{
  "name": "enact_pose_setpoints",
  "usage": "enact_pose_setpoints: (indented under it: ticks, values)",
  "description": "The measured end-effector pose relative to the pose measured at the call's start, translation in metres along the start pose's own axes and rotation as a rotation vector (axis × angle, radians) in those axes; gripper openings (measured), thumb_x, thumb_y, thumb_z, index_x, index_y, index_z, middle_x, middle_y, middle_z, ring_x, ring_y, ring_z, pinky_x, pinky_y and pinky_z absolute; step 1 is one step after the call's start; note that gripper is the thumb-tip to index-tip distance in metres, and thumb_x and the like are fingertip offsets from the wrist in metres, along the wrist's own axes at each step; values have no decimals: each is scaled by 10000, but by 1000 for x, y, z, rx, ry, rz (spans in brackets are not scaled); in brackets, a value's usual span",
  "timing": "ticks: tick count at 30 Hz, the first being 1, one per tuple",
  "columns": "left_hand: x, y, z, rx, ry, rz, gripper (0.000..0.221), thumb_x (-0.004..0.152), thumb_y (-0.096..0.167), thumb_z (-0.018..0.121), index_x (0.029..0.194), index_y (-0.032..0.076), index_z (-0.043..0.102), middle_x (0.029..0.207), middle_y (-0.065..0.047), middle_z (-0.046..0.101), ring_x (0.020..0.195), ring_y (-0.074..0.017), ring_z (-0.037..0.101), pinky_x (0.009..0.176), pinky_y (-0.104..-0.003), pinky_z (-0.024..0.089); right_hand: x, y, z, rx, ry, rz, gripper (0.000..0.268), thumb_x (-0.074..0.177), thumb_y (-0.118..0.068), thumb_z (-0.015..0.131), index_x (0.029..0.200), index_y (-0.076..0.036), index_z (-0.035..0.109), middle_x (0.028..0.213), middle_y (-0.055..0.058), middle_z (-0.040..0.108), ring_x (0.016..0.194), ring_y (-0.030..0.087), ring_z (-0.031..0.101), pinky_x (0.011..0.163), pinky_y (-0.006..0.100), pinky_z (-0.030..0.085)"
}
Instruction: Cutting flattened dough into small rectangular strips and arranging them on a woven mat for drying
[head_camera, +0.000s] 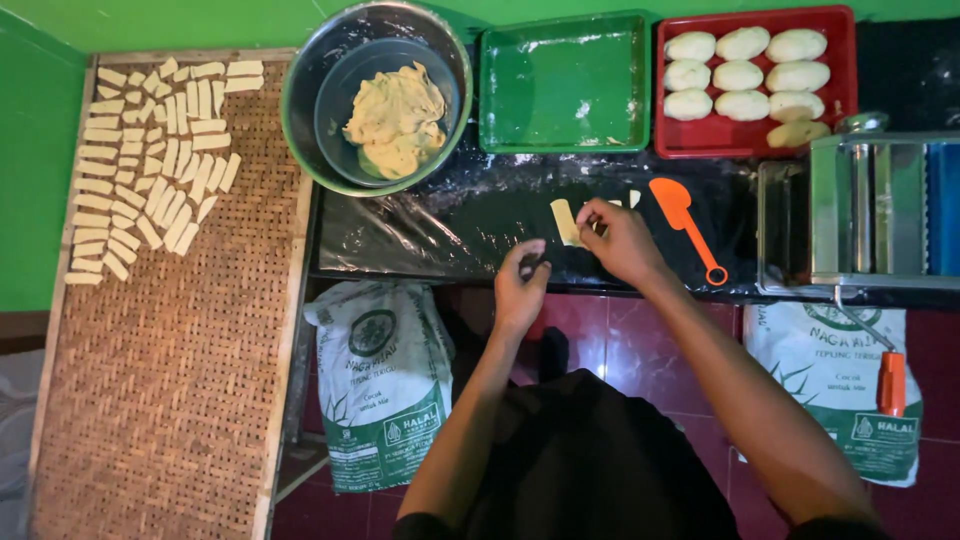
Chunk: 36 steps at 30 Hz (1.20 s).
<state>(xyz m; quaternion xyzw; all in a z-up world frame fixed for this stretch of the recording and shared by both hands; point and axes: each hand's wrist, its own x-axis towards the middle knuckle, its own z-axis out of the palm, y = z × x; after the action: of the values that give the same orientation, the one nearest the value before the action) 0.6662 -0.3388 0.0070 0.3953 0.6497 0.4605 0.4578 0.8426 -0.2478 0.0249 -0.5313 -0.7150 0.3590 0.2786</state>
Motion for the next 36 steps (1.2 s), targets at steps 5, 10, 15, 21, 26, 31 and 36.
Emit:
enact_pose_setpoints:
  ticks: [5, 10, 15, 21, 26, 31, 36]
  values:
    - [7, 27, -2, -22, -105, 98, 548, 876, 54, 683, 1416, 99, 604, 1315, -212, 620, 1355, -380, 526, 1164, -507, 388, -1, -31, -5, 138, -150, 28, 134, 856, -123, 725, 990, -123, 715, 877, 113, 747, 858, 282, 720, 770, 418, 549]
    - [17, -18, 6, -234, -100, 19, 246, 930, 62, 678, 1160, 118, 746, 1014, -85, 709, 980, -166, 664, 934, -359, 527, 13, -34, 1, 209, -211, 40, 149, 873, -140, 729, 1020, -114, 736, 920, 112, 754, 874, 241, 707, 792, 396, 545]
    - [7, 7, -1, -251, -4, -59, 168, 961, 75, 659, 1097, 89, 757, 941, -97, 730, 859, -161, 680, 802, -314, 538, 35, 12, 19, 94, -72, 108, 189, 923, -152, 690, 1101, -185, 742, 1007, 65, 761, 921, 254, 724, 794, 359, 572]
    - [2, 1, -15, -344, 30, -216, 218, 1015, 57, 581, 1204, 31, 687, 1052, -194, 732, 881, -254, 751, 842, -355, 568, 51, 58, 29, -233, -32, 32, 279, 942, -136, 675, 1204, -174, 764, 1067, 84, 734, 950, 306, 713, 814, 437, 594]
    - [-8, 6, -14, -304, 79, -269, 223, 988, 86, 609, 1195, 52, 687, 1060, -156, 701, 902, -222, 698, 809, -326, 529, 48, 41, 44, -465, -123, -74, 440, 894, -220, 662, 1331, -230, 711, 1226, 127, 667, 1093, 431, 650, 965, 500, 558]
    - [-9, -8, -17, -281, 141, -266, 211, 961, 122, 655, 1158, 75, 713, 991, -104, 683, 855, -179, 610, 726, -286, 503, 51, 51, 58, -471, -77, -42, 302, 894, -247, 662, 1186, -207, 732, 1188, 88, 649, 1097, 419, 630, 959, 501, 543]
    - [-7, -15, -25, -287, 181, -250, 204, 947, 80, 640, 1142, 63, 698, 912, -92, 666, 764, -162, 645, 645, -262, 479, 59, 59, 61, -533, 54, -169, 83, 911, -263, 669, 930, -183, 660, 1016, 60, 634, 986, 374, 646, 824, 477, 565]
